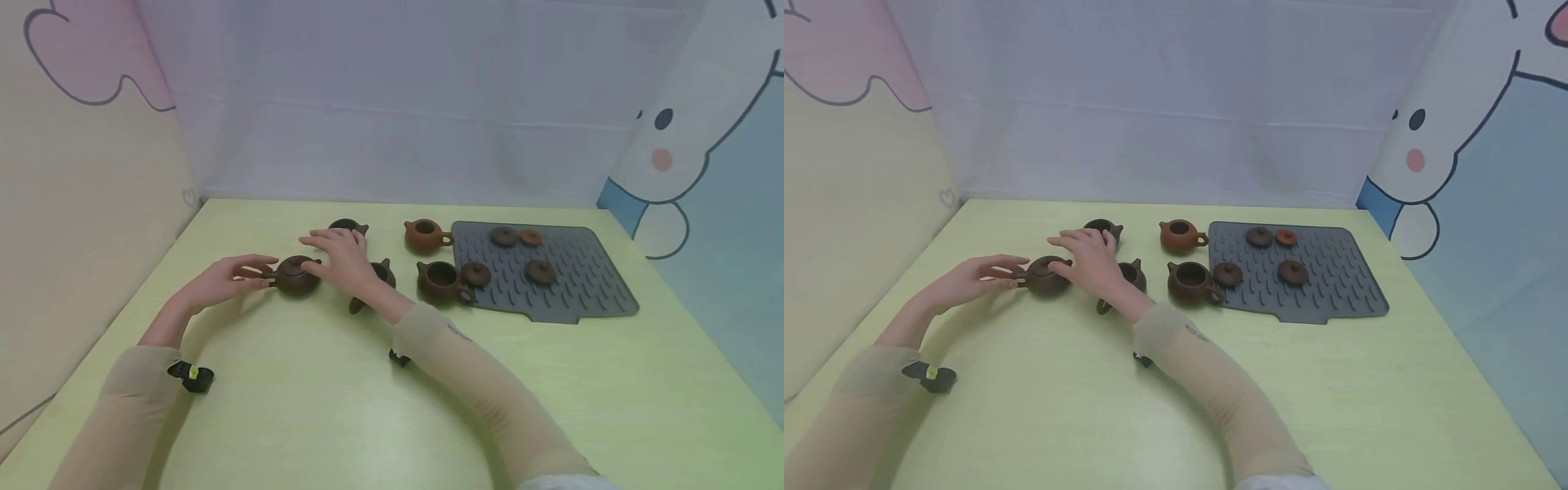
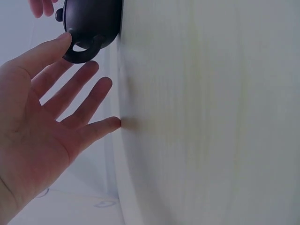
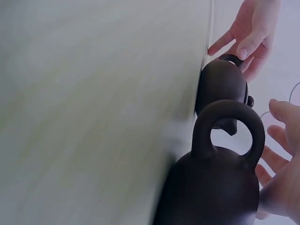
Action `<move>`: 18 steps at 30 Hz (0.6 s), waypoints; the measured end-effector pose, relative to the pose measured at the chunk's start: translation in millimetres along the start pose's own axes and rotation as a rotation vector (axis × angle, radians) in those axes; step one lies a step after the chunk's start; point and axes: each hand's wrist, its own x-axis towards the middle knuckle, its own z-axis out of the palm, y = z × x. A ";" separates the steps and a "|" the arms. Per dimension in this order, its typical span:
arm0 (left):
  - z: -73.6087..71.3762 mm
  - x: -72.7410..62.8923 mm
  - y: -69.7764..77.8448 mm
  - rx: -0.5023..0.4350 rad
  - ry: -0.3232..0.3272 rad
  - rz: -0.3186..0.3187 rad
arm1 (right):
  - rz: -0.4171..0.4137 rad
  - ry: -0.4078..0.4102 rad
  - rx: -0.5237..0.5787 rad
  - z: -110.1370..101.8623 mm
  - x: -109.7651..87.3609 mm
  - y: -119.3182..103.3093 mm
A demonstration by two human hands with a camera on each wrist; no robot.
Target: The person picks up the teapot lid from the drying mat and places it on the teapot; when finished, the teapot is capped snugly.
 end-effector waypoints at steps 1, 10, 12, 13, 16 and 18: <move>0.1 0.1 0.4 0.000 0.005 -0.002 | -0.005 0.007 -0.003 -1.1 -1.6 0.6; 4.2 4.7 9.4 0.019 0.132 -0.016 | -0.062 0.086 0.056 -11.1 -14.5 6.5; 5.7 6.4 11.7 0.028 0.170 -0.005 | -0.074 0.103 0.071 -13.2 -18.1 6.9; 6.5 7.3 12.6 0.029 0.192 0.005 | -0.077 0.108 0.072 -14.1 -19.8 7.0; 9.4 9.5 16.3 0.042 0.259 0.032 | -0.079 0.115 0.075 -17.5 -25.4 6.7; 11.4 10.7 19.2 0.047 0.298 0.053 | -0.084 0.122 0.080 -19.6 -29.1 6.7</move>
